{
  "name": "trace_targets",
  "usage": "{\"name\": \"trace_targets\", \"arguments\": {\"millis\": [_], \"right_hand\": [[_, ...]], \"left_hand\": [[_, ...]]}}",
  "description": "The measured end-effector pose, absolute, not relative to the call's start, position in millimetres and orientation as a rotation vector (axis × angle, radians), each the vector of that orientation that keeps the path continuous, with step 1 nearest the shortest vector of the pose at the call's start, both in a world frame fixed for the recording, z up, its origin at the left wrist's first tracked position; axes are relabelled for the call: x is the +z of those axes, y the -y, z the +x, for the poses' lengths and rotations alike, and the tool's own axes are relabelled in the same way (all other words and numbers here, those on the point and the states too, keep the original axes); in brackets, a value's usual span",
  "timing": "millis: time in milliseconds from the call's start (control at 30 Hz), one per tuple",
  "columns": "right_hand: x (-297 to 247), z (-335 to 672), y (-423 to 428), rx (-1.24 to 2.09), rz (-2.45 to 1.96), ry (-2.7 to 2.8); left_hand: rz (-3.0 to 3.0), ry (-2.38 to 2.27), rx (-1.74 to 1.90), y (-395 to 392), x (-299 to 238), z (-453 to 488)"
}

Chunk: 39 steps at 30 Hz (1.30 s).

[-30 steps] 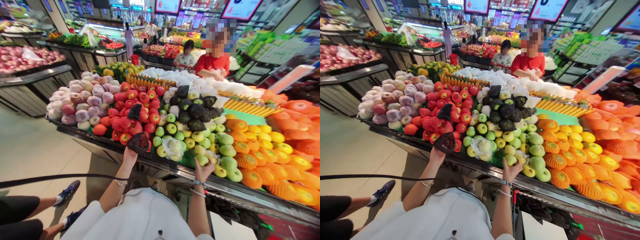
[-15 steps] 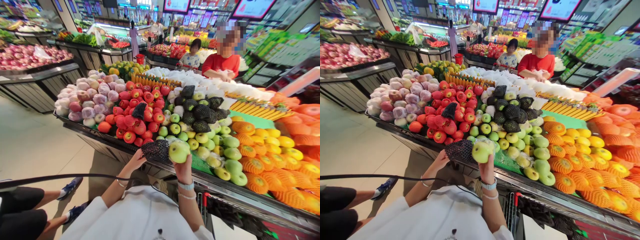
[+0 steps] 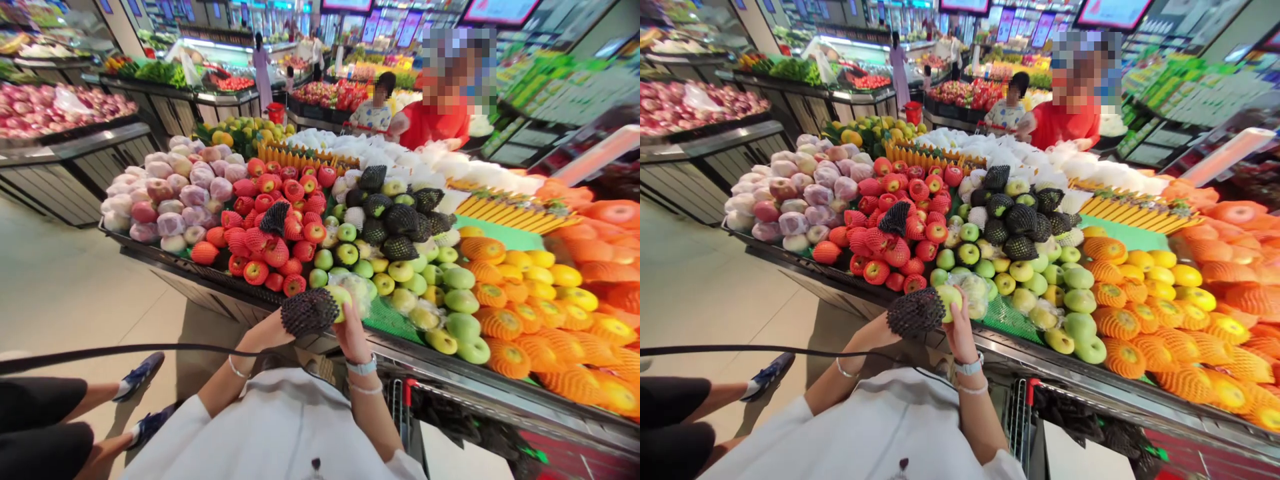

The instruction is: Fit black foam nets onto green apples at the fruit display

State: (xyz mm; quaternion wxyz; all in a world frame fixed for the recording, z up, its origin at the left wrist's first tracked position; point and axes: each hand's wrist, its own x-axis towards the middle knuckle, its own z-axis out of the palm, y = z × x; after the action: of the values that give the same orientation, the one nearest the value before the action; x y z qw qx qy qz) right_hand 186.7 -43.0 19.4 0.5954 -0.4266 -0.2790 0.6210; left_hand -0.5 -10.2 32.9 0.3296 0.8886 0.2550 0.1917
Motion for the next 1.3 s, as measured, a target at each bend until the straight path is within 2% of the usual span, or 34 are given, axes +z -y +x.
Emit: {"name": "trace_targets", "arguments": {"millis": [133,300,567,800,1300], "right_hand": [[17,186,45,1.463,-0.953,0.794],[18,194,47,1.307,-1.056,1.054],[1,201,52,1.351,-0.99,1.023],[13,201,58,1.326,-1.049,1.089],[1,202,63,1.293,-1.155,0.953]], "left_hand": [[2.34,-0.674,0.632,7,34,12],[2.335,-0.673,0.759,0,16,16],[2.56,-0.586,0.724,1,5,40],[2.506,-0.629,0.741,2,4,35],[2.41,-0.695,0.563,4,7,32]]}}
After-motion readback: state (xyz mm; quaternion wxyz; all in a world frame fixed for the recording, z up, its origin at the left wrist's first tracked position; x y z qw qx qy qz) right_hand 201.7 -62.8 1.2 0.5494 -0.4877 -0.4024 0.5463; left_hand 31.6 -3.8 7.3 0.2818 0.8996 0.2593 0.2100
